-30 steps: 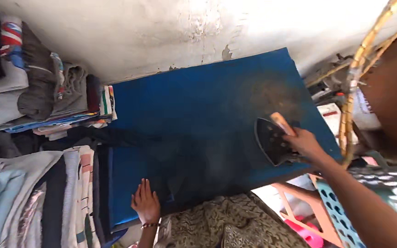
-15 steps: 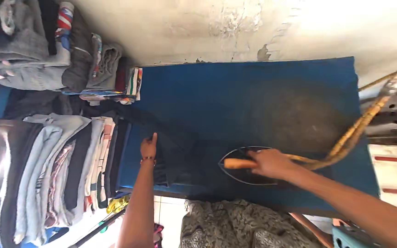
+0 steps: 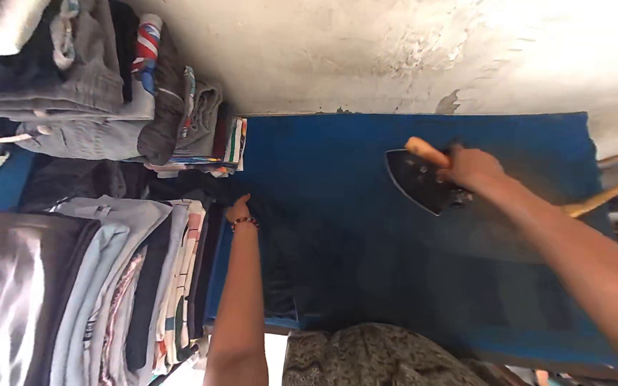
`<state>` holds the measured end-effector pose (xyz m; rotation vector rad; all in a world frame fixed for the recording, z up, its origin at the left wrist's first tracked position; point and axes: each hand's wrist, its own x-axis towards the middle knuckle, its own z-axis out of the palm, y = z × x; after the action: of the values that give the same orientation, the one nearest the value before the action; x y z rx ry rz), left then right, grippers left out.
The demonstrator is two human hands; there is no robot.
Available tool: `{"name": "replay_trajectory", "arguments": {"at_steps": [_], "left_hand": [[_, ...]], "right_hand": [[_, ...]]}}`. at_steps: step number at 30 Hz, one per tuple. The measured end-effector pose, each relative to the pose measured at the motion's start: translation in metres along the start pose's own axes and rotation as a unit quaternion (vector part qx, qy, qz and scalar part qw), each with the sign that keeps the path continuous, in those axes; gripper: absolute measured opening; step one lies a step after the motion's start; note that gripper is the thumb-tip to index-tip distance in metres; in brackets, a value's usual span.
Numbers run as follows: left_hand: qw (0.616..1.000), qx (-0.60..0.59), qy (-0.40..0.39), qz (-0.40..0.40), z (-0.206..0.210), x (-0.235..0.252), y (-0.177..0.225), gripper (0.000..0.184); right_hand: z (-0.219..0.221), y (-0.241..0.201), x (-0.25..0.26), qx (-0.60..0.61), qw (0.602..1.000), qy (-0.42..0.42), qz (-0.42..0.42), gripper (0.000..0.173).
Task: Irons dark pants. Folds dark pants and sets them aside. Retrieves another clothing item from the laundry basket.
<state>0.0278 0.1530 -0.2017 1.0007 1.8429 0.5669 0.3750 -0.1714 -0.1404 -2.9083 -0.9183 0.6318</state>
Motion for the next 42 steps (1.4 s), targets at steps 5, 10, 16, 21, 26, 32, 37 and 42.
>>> {"name": "replay_trajectory", "arguments": {"at_steps": [5,10,16,21,26,32,37,42], "left_hand": [[0.898,-0.176,-0.176,0.362,-0.014,-0.117,-0.029,0.041],[0.692,0.133,-0.256,0.662,-0.039,-0.139,-0.109,0.064],[0.735,0.375,-0.164,0.54,-0.079,-0.077,-0.191,0.051],[0.715,0.39,-0.124,0.567,-0.073,-0.075,-0.197,0.058],[0.711,0.391,-0.134,0.569,-0.074,-0.075,-0.197,0.06],[0.712,0.394,-0.128,0.567,-0.073,-0.076,-0.197,0.063],[0.803,0.282,-0.116,0.513,-0.068,-0.081,-0.18,0.051],[0.912,0.274,-0.047,0.302,-0.044,-0.092,-0.139,0.059]], "right_hand": [[0.014,-0.06,-0.042,0.344,0.922,0.056,-0.169,0.078],[0.068,-0.088,-0.132,0.755,0.591,-0.181,-0.216,0.083],[0.059,0.041,-0.211,0.745,0.653,0.102,-0.094,0.041],[0.14,0.165,-0.241,0.675,0.628,0.213,0.324,0.041],[0.13,0.172,-0.254,0.625,0.613,0.267,0.403,0.07],[0.147,0.245,-0.29,0.449,0.782,0.149,0.406,0.038],[0.15,0.252,-0.294,0.303,0.885,0.103,0.337,0.034],[0.147,0.236,-0.267,0.305,0.889,0.137,0.312,0.041]]}}
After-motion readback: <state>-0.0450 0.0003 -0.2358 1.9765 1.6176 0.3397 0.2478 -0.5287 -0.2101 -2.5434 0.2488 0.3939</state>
